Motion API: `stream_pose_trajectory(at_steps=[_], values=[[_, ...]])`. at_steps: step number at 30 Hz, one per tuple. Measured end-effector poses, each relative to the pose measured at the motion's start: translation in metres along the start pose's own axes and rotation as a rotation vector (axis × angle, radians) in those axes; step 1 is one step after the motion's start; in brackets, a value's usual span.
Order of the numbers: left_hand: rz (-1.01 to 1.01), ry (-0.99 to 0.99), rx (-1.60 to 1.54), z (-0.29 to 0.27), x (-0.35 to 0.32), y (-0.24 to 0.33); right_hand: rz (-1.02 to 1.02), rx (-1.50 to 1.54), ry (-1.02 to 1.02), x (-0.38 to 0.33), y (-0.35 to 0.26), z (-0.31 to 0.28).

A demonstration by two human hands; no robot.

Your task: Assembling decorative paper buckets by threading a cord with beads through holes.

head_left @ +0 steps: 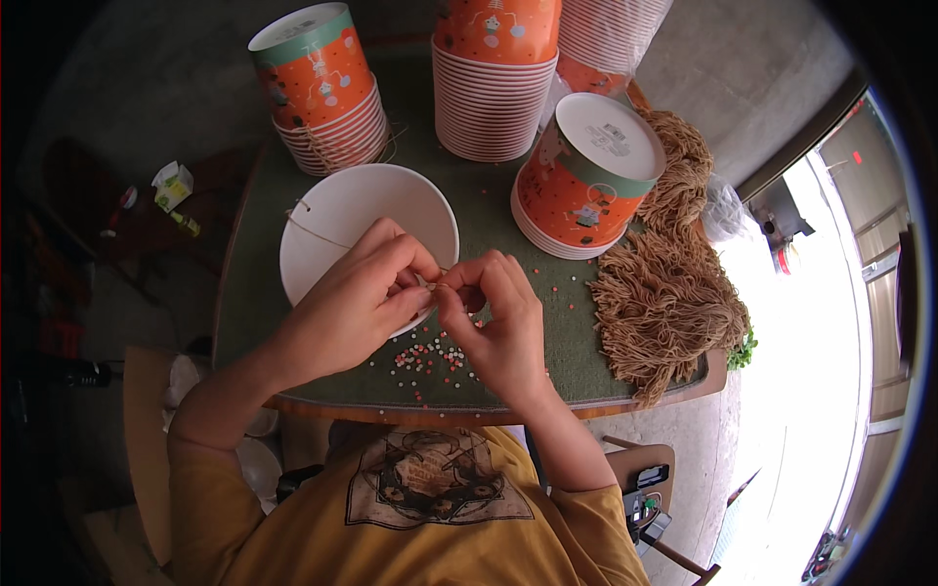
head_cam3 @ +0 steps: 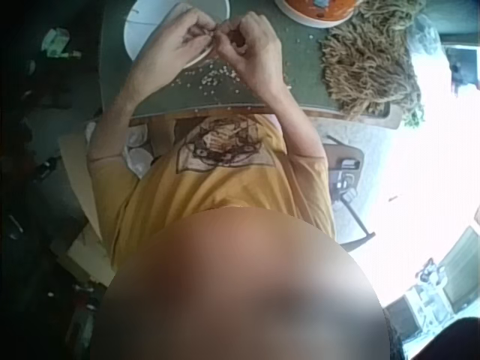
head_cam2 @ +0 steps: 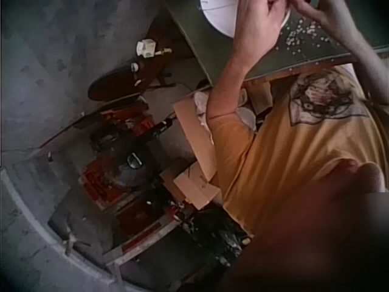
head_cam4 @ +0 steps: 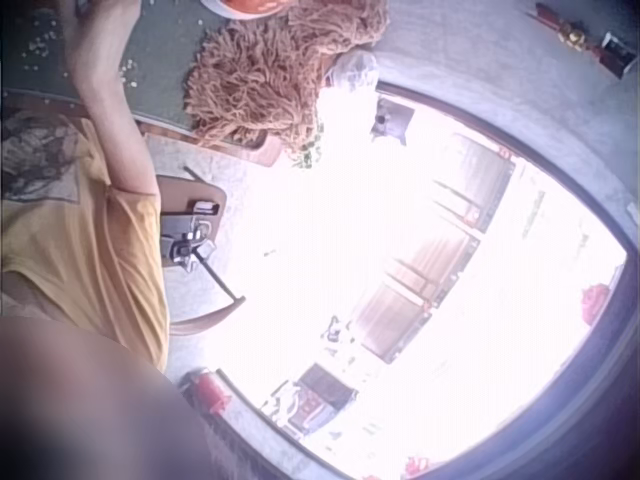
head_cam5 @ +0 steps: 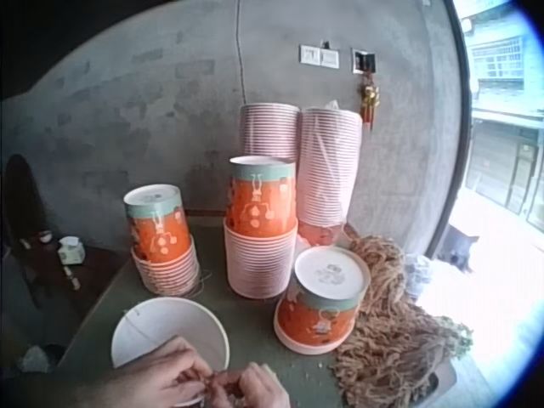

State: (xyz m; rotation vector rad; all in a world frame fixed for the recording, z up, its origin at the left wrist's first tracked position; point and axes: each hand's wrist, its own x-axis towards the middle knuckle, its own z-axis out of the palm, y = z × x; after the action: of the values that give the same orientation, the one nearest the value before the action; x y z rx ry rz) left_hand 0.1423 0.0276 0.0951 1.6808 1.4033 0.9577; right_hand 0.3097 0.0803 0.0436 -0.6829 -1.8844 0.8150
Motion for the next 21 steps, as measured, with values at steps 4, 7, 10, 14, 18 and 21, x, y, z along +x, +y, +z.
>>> stream_pose_trajectory(at_steps=[4, 7, 10, 14, 18, 21], values=[[0.077, 0.000, 0.146, 0.000, -0.001, 0.003, -0.064, -0.084, 0.025, -0.001, 0.000, 0.000], [0.179, 0.047, 0.287, 0.004, -0.002, 0.002, -0.102, -0.116, 0.042, -0.003, 0.001, 0.000], [0.286, 0.130, 0.407, 0.010, -0.001, 0.003, -0.152, -0.130, 0.070, -0.004, 0.002, 0.002], [0.334, 0.199, 0.610, 0.012, -0.002, 0.003, -0.198, -0.210, 0.062, -0.005, 0.004, 0.002], [0.309, 0.232, 0.542, 0.014, -0.003, -0.002, -0.229, -0.225, 0.076, -0.005, 0.003, 0.003], [0.255, 0.248, 0.412, 0.015, -0.004, -0.006, -0.246, -0.240, 0.083, -0.004, 0.003, 0.004]])
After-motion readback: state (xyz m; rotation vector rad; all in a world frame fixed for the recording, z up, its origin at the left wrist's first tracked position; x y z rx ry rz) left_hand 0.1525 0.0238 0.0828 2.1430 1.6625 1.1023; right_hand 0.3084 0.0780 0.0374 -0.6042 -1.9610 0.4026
